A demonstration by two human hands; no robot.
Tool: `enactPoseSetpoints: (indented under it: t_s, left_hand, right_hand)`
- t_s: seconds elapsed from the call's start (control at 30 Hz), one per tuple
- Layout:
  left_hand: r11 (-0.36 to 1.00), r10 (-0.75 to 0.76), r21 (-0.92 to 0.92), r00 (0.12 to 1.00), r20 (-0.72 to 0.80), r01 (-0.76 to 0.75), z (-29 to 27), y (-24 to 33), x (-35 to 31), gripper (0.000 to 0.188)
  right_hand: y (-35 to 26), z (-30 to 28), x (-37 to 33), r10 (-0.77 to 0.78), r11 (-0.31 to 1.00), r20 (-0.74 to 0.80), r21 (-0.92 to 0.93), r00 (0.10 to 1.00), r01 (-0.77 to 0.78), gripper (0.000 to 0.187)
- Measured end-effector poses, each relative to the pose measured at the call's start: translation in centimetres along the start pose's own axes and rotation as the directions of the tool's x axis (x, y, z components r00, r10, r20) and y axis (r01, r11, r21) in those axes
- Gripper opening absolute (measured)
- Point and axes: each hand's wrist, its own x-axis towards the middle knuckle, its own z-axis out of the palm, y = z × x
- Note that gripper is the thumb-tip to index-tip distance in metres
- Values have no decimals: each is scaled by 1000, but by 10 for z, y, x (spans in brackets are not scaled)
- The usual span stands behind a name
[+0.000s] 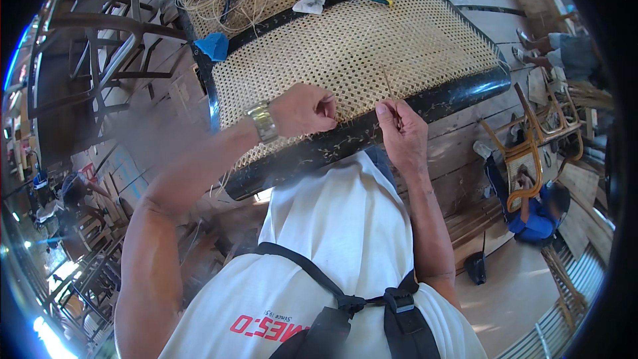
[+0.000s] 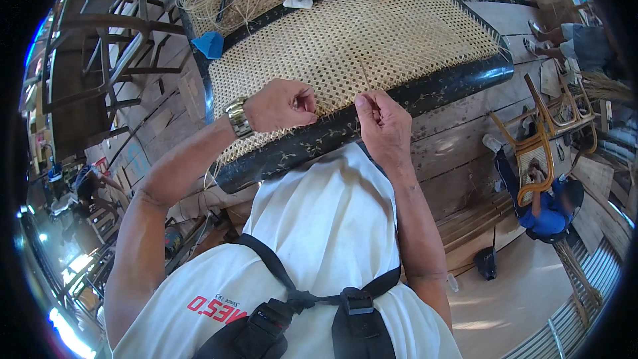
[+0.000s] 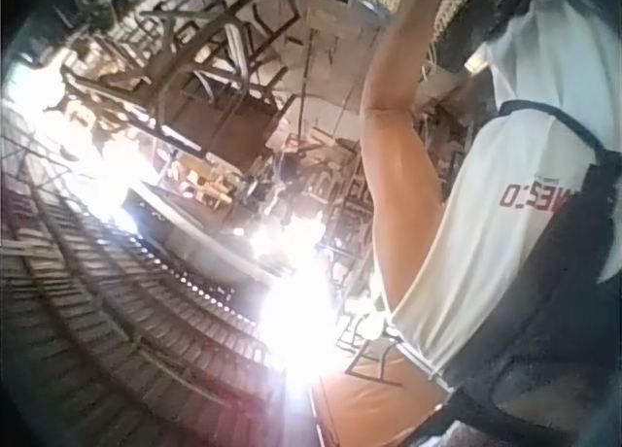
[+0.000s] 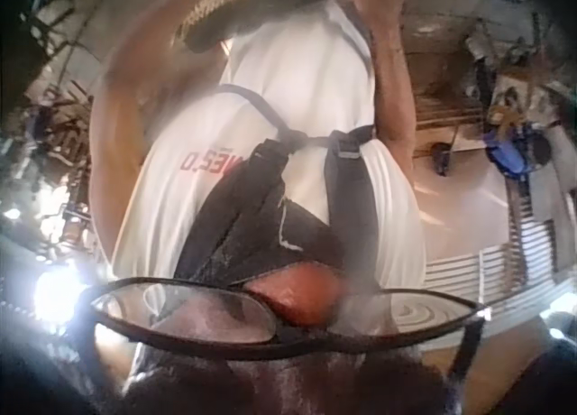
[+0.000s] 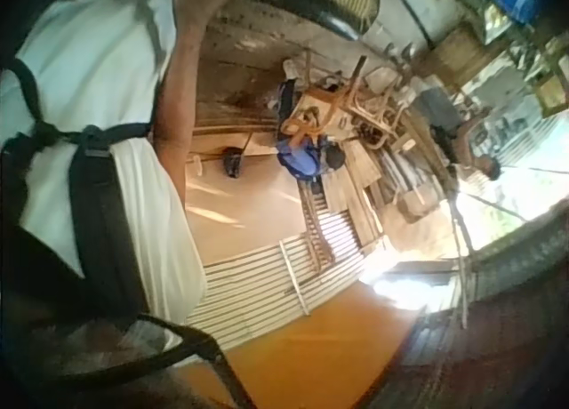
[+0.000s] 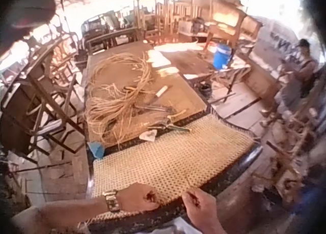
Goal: Weave and trim rattan strips to repair a chair seat or back.
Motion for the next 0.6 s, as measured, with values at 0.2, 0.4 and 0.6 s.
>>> enactPoseSetpoints:
  t_s: [0.2, 0.4, 0.6]
  left_hand:
    - [997, 0, -75, 997, 81, 6, -4, -18, 11, 22]
    - [992, 61, -126, 963, 264, -28, -23, -19, 24, 25]
    - [993, 19, -122, 977, 215, 7, -13, -21, 26, 26]
  right_hand:
    - [-10, 3, -1, 47, 999, -10, -24, 999, -47, 25]
    - [7, 5, -2, 121, 988, -12, 99, 993, -120, 19]
    - [4, 9, 2, 50, 998, -24, 32, 998, -49, 17]
